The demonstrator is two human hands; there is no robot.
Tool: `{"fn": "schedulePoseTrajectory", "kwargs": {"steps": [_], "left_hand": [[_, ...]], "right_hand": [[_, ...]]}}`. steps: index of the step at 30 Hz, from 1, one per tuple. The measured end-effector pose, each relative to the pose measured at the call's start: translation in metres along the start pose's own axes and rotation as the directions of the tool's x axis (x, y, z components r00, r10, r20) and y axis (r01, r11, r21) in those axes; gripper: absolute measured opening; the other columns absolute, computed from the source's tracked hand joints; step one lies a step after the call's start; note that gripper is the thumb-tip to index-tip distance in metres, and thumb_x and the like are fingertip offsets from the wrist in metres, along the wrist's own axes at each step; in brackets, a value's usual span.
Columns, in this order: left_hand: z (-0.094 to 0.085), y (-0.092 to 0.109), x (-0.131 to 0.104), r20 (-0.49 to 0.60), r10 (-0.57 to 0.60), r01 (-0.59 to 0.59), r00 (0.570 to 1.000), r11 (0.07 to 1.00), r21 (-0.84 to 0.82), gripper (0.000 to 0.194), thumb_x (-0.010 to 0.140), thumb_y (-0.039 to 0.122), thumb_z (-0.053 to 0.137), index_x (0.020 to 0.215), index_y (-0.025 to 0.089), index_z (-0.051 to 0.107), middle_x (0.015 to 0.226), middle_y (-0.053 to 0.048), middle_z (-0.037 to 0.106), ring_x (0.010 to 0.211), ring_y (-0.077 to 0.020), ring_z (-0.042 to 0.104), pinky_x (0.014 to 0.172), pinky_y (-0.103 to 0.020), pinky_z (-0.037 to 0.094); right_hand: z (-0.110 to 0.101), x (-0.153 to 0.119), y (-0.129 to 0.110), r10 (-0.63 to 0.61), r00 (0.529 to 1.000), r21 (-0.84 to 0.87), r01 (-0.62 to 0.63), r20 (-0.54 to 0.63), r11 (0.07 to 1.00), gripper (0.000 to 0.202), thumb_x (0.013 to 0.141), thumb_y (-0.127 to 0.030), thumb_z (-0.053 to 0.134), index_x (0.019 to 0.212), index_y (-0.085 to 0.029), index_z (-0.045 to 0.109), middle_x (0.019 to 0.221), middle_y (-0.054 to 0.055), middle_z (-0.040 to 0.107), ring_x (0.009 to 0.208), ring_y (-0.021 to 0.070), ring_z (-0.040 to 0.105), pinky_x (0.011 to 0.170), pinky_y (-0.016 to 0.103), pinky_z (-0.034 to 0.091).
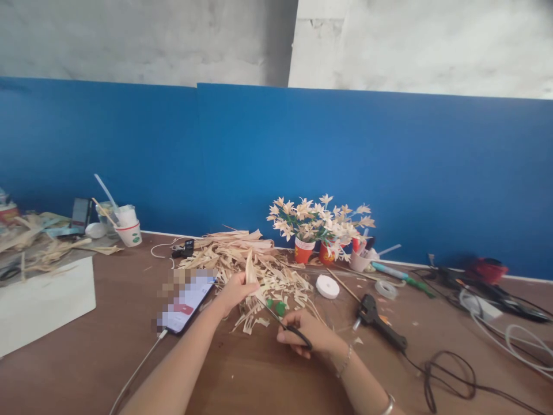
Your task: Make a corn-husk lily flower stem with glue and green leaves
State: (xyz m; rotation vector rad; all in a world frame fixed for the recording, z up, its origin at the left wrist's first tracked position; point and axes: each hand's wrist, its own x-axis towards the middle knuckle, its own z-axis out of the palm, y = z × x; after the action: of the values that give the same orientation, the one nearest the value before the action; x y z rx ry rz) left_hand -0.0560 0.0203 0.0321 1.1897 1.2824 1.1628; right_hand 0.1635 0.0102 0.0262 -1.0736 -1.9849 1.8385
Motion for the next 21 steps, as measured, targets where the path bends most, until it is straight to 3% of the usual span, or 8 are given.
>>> {"fn": "schedulePoseTrajectory", "kwargs": {"steps": [11, 21], "left_hand": [[0.0028, 0.0037, -0.0037, 0.002, 0.002, -0.001, 1.000, 0.999, -0.046, 0.015, 0.061, 0.025, 0.068, 0.065, 0.014, 0.058, 0.052, 0.005, 0.054, 0.045, -0.0082, 0.043, 0.045, -0.019, 0.031], [0.0054, 0.0063, -0.0044, -0.070, 0.019, -0.024, 0.997, 0.997, -0.070, 0.015, 0.061, 0.026, 0.067, 0.065, 0.014, 0.059, 0.052, 0.005, 0.053, 0.046, -0.0079, 0.042, 0.045, -0.019, 0.029]], "right_hand": [[-0.0026, 0.0027, 0.0076, -0.020, 1.000, 0.033, 0.020, 0.000, 0.999, 0.034, 0.064, -0.045, 0.069, 0.067, -0.015, 0.053, 0.038, -0.009, 0.045, 0.029, 0.0030, 0.036, 0.027, 0.013, 0.021], [-0.0027, 0.0051, 0.0096, -0.050, 0.998, 0.014, 0.051, -0.046, 0.999, 0.033, 0.065, -0.044, 0.070, 0.065, -0.015, 0.054, 0.038, -0.010, 0.042, 0.029, 0.0029, 0.033, 0.028, 0.014, 0.020]]}}
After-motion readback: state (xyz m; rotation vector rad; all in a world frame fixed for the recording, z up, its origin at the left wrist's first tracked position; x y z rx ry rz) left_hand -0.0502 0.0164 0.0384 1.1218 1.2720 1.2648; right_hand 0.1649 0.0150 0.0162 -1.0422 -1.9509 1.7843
